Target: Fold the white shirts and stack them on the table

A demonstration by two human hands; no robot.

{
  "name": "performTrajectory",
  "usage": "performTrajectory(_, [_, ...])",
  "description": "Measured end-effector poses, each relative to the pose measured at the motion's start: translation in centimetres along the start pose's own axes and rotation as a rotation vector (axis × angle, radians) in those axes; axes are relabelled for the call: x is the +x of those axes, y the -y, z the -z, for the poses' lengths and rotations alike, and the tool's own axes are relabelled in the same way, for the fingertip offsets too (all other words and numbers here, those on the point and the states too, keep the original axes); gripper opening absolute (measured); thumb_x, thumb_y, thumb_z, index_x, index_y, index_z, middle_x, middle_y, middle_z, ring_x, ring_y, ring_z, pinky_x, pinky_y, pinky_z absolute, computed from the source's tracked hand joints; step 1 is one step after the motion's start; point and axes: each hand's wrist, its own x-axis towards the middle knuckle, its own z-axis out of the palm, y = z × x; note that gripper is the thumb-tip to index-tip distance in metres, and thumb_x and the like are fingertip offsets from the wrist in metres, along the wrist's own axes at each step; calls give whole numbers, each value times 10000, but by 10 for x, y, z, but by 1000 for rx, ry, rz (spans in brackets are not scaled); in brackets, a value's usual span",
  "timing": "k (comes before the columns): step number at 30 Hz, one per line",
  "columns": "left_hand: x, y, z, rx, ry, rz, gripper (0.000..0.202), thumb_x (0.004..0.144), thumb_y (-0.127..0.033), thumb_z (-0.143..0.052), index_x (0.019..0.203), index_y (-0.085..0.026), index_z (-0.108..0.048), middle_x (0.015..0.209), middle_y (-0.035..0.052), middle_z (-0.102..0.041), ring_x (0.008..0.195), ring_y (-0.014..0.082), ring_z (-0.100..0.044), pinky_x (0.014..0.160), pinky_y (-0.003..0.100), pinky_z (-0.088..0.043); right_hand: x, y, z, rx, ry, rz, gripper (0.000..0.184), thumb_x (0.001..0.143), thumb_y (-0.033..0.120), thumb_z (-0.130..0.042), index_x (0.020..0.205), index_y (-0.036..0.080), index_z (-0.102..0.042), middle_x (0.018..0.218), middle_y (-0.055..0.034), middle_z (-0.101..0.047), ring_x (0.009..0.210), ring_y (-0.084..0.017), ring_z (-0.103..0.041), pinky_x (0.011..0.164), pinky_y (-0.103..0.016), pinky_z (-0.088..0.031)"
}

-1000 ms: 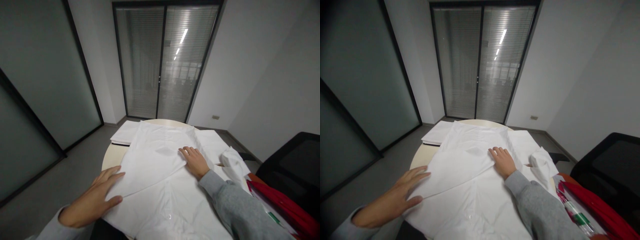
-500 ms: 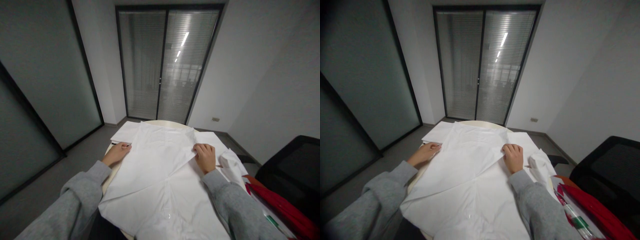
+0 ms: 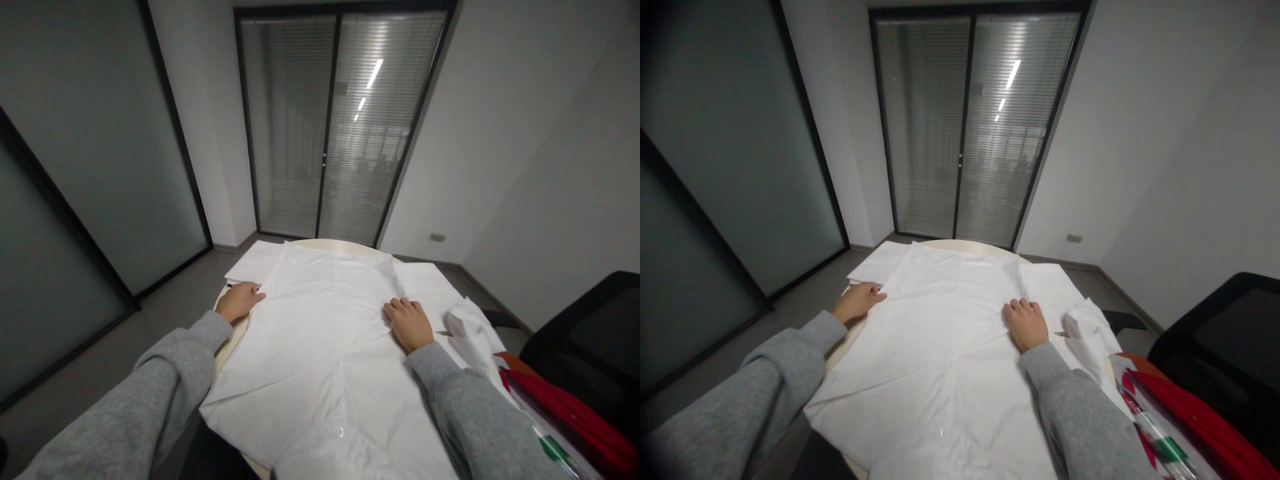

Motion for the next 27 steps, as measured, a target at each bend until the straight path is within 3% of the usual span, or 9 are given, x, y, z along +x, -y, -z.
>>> performTrajectory(3, [-12,-3,6,2,-54,16,299,861,-518,-605,883,-222,-630,768,41,-685,749,215,-622,640,271,-322,-1,-3,-3,41,5,-77,218,916,78,-534,1060,195,-648,1067,-88,-679,993,-243,-563,821,-359,-314])
performTrajectory(7, [-53,7,6,-167,69,79,553,796,-647,-644,1127,-204,-611,745,24,-683,715,237,-646,631,284,-368,-1,-8,-9,89,-26,-119,326,871,61,-551,1152,204,-631,1086,-88,-688,1028,-261,-564,829,-361,-317])
performTrajectory(10, [-86,14,4,-353,131,60,640,724,-574,-731,1216,-192,-584,728,-15,-649,676,205,-620,619,281,-393,1,-9,-14,136,-20,-114,318,842,47,-551,1090,220,-652,1041,-74,-698,1012,-264,-570,824,-371,-318])
performTrajectory(13, [-103,14,8,-724,158,88,693,694,-451,-767,1294,-189,-541,743,-56,-593,658,152,-594,620,260,-432,2,-9,-14,174,-72,-129,330,808,53,-569,1088,211,-645,1049,-79,-693,1013,-271,-567,821,-377,-324])
performTrajectory(16, [-106,14,16,-1019,210,216,744,612,-322,-841,1286,-195,-551,769,-67,-569,683,124,-613,663,252,-496,1,-10,-12,192,-126,-121,355,766,37,-563,1078,189,-637,1036,-93,-676,992,-274,-556,815,-378,-330])
performTrajectory(18, [-104,14,19,-1107,253,282,728,593,-282,-873,1253,-197,-578,843,-23,-636,763,150,-666,740,283,-550,1,-11,-11,222,-141,-75,359,732,25,-556,1044,182,-635,1022,-95,-662,979,-272,-547,817,-373,-336])
performTrajectory(22, [-90,11,16,-1076,253,317,665,715,-421,-863,1260,-170,-576,1125,134,-722,979,230,-719,866,334,-579,1,-9,-12,311,-184,18,289,713,38,-551,952,190,-609,996,-91,-639,965,-265,-532,837,-370,-342])
performTrajectory(24, [-79,7,10,-997,201,313,706,745,-497,-834,1290,-158,-537,1097,137,-739,945,235,-730,813,338,-583,1,-10,-14,350,-242,0,231,725,52,-548,902,198,-579,983,-93,-625,957,-263,-526,838,-369,-348])
performTrajectory(27, [-63,3,1,-927,126,226,767,693,-482,-852,1296,-159,-507,898,57,-748,761,219,-721,676,329,-561,0,-14,-17,382,-353,-89,175,741,66,-541,831,214,-529,989,-98,-605,957,-263,-520,839,-367,-355])
